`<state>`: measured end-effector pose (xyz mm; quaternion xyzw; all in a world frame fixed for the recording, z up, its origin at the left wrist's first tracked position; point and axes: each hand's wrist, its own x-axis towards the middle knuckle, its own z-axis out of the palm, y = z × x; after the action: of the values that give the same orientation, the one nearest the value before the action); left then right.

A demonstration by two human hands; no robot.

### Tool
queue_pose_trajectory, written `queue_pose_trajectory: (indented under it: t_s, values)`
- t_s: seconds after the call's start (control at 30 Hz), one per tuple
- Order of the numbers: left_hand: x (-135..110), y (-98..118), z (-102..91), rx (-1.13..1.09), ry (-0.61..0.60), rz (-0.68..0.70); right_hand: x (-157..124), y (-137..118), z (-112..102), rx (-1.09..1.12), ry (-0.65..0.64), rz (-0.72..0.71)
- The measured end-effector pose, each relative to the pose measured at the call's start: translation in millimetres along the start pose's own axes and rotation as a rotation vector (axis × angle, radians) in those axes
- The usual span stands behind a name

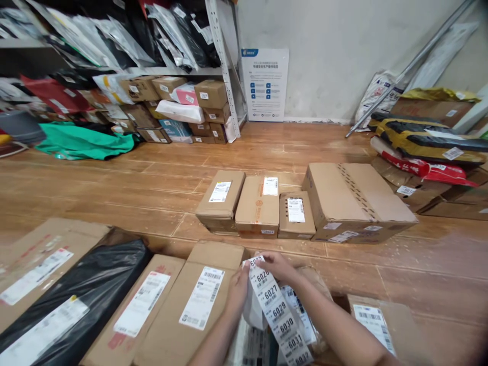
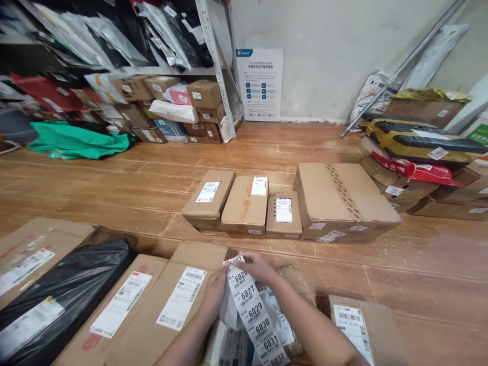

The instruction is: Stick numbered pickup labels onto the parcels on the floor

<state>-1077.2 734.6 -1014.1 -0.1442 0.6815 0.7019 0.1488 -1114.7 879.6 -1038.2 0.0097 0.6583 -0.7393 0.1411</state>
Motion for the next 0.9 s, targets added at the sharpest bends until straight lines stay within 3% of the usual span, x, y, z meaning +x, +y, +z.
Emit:
queue_pose_trajectory:
  t_s: [0.07,0.17,0.27,0.5,0.63,0.7,0.8,0.9]
  values:
    - [1.7,4.6,-0.7,0.102,-0.004,0.151,-16.5,-2.1,-2.4,0.059,-0.093,-0.033]
    - [3.6,9.7,1.0,0.159,-0.018,0.249,-26.4,-0.5,-8.1,0.078,0.011,-0.043]
    - [5.0,15.3,0.8,0.190,-0.072,0.278,-29.9,2.5,-12.5,0.063,0.034,-0.030]
    - [7.3,19.2,-5.8,0.227,-0.215,0.239,-46.0,10.2,-10.6,-0.033,0.147,-0.028]
    - [12.2,12.8,-9.2,0.215,-0.214,0.216,-54.6,12.4,-5.3,-0.210,0.299,-0.083]
    - [14.6,9.2,-10.4,0.201,-0.206,0.211,-57.4,12.4,-0.8,-0.200,0.287,-0.096]
    - [16.1,3.2,-9.4,0.185,-0.191,0.214,-59.9,13.9,7.6,-0.083,0.197,-0.046]
    - [17.5,-1.5,-6.1,0.179,-0.184,0.223,-64.4,19.6,15.1,-0.135,0.312,0.058]
